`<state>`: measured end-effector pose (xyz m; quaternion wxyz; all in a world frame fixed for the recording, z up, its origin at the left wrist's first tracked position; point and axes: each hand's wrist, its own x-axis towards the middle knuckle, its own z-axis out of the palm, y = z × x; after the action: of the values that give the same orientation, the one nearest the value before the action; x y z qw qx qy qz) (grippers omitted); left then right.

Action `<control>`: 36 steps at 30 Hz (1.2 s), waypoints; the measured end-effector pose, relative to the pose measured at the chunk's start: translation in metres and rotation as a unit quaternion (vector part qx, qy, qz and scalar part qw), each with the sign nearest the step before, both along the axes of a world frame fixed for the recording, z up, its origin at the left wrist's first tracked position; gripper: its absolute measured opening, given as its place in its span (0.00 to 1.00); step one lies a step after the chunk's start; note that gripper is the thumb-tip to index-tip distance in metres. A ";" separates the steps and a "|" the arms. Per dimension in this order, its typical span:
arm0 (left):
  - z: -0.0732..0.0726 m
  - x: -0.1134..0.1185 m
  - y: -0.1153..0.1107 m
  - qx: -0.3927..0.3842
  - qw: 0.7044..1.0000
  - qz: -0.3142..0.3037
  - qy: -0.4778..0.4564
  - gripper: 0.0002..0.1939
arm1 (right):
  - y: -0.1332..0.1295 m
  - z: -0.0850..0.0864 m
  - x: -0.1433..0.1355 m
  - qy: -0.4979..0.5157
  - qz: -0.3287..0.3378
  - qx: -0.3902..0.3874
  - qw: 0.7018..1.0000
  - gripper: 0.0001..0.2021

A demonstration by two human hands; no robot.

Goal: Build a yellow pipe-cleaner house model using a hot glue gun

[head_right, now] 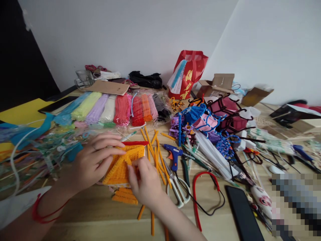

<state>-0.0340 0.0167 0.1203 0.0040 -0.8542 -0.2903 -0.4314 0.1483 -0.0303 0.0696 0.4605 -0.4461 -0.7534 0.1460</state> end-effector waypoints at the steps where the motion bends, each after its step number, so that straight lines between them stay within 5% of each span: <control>1: 0.000 0.000 0.000 0.005 1.000 -0.005 0.003 0.17 | 0.000 0.000 0.000 0.001 0.002 -0.001 1.000 0.04; 36: -0.006 0.005 0.005 -0.020 1.000 -0.007 0.014 0.14 | -0.001 0.000 -0.001 -0.005 0.002 0.006 1.000 0.04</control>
<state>-0.0294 0.0217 0.1143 -0.0119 -0.8618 -0.2932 -0.4139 0.1476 -0.0317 0.0691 0.4589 -0.4426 -0.7575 0.1403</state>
